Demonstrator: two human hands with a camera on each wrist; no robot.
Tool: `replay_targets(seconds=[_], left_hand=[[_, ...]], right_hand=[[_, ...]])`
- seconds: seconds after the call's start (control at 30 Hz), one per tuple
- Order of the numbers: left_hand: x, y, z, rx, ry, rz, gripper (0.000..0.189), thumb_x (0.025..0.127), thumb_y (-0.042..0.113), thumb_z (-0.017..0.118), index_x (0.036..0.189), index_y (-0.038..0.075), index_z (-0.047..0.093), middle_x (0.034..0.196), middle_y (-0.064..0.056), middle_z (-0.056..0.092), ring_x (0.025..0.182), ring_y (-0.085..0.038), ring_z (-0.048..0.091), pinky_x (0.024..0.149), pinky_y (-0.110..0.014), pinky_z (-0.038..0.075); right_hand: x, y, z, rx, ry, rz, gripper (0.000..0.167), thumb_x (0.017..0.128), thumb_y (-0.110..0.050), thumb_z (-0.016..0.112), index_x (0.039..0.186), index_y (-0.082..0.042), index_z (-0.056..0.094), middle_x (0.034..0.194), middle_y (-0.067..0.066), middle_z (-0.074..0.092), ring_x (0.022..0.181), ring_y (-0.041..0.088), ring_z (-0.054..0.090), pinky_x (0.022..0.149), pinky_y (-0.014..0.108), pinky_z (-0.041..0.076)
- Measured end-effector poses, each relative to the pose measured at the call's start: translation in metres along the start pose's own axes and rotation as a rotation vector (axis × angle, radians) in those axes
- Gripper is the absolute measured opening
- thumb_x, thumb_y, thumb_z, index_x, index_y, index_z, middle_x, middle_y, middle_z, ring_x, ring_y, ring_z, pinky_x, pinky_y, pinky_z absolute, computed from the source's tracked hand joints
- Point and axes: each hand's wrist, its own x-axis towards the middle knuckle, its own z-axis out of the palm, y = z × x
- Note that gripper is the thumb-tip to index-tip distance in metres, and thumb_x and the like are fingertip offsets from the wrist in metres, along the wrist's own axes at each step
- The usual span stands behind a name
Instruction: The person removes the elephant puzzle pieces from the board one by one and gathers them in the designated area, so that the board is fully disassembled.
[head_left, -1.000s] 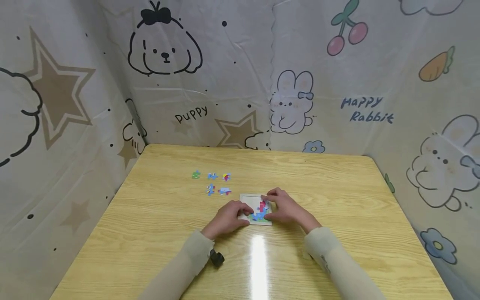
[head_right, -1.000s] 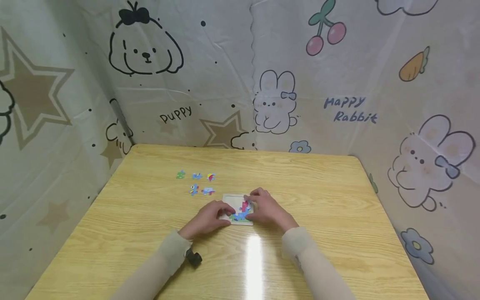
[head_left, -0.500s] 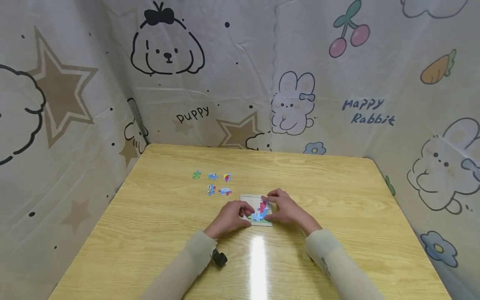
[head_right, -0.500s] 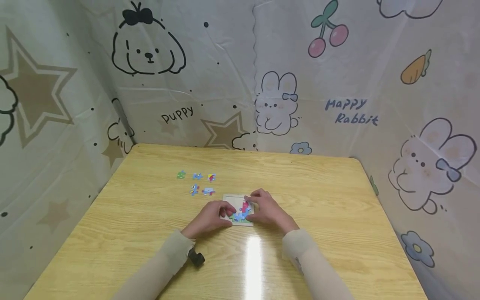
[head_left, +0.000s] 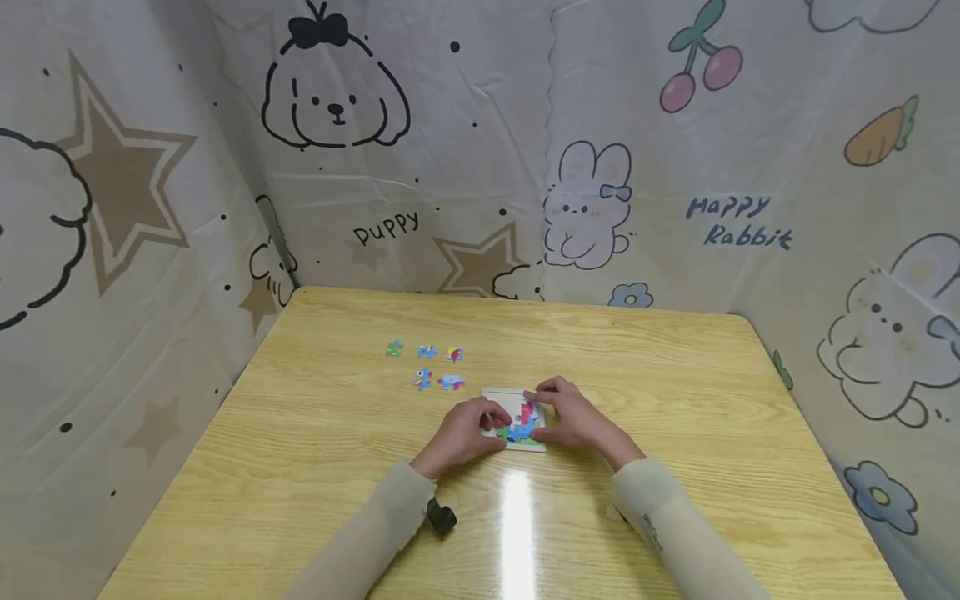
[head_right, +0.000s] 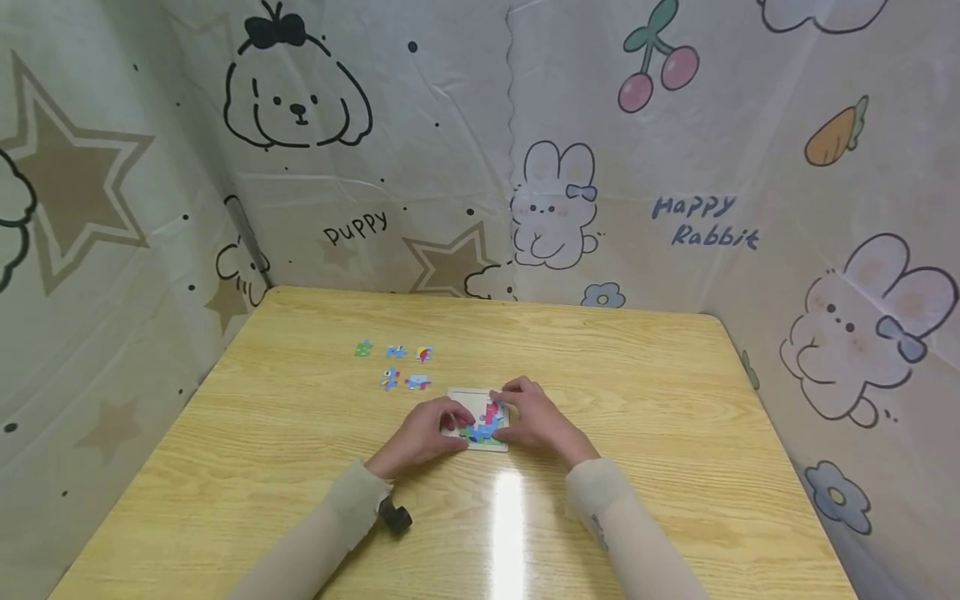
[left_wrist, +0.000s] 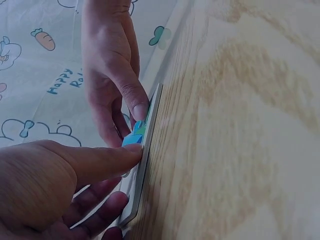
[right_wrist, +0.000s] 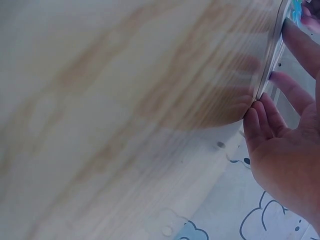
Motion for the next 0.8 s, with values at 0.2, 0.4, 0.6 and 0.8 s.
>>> replay_targets(seconds=[0.2, 0.4, 0.6, 0.8], left_hand=[[0.0001, 0.0, 0.0006, -0.02, -0.009, 0.021, 0.027, 0.084, 0.01, 0.087, 0.108, 0.014, 0.076, 0.101, 0.001, 0.069, 0.088, -0.012, 0.061, 0.082, -0.027, 0.052], [-0.0016, 0.0017, 0.0009, -0.076, -0.022, 0.058, 0.029, 0.086, 0.006, 0.083, 0.113, 0.01, 0.074, 0.106, -0.001, 0.068, 0.092, -0.013, 0.065, 0.082, -0.026, 0.054], [-0.0017, 0.0021, 0.003, -0.098, -0.018, 0.071, 0.03, 0.086, 0.006, 0.084, 0.114, 0.01, 0.075, 0.106, -0.001, 0.069, 0.089, -0.011, 0.065, 0.078, -0.023, 0.054], [-0.0001, 0.0021, 0.0045, -0.119, -0.047, 0.077, 0.029, 0.087, 0.006, 0.083, 0.114, 0.008, 0.075, 0.104, -0.002, 0.07, 0.082, -0.006, 0.064, 0.075, -0.022, 0.054]], right_hand=[[0.0003, 0.0012, 0.0001, 0.0, 0.006, 0.006, 0.069, 0.089, -0.028, 0.084, 0.149, -0.011, 0.056, 0.147, 0.018, 0.047, 0.136, 0.039, 0.045, 0.114, 0.057, 0.041], [0.0005, 0.0021, 0.0005, 0.009, 0.006, 0.007, 0.069, 0.088, -0.028, 0.084, 0.149, -0.011, 0.057, 0.146, 0.018, 0.047, 0.136, 0.039, 0.045, 0.113, 0.057, 0.041], [0.0002, 0.0018, 0.0007, 0.018, 0.003, 0.01, 0.068, 0.089, -0.028, 0.084, 0.149, -0.011, 0.056, 0.146, 0.018, 0.047, 0.135, 0.038, 0.045, 0.113, 0.057, 0.042], [0.0005, 0.0017, 0.0014, 0.021, 0.007, 0.01, 0.068, 0.089, -0.028, 0.084, 0.149, -0.012, 0.057, 0.147, 0.017, 0.047, 0.136, 0.038, 0.044, 0.113, 0.057, 0.042]])
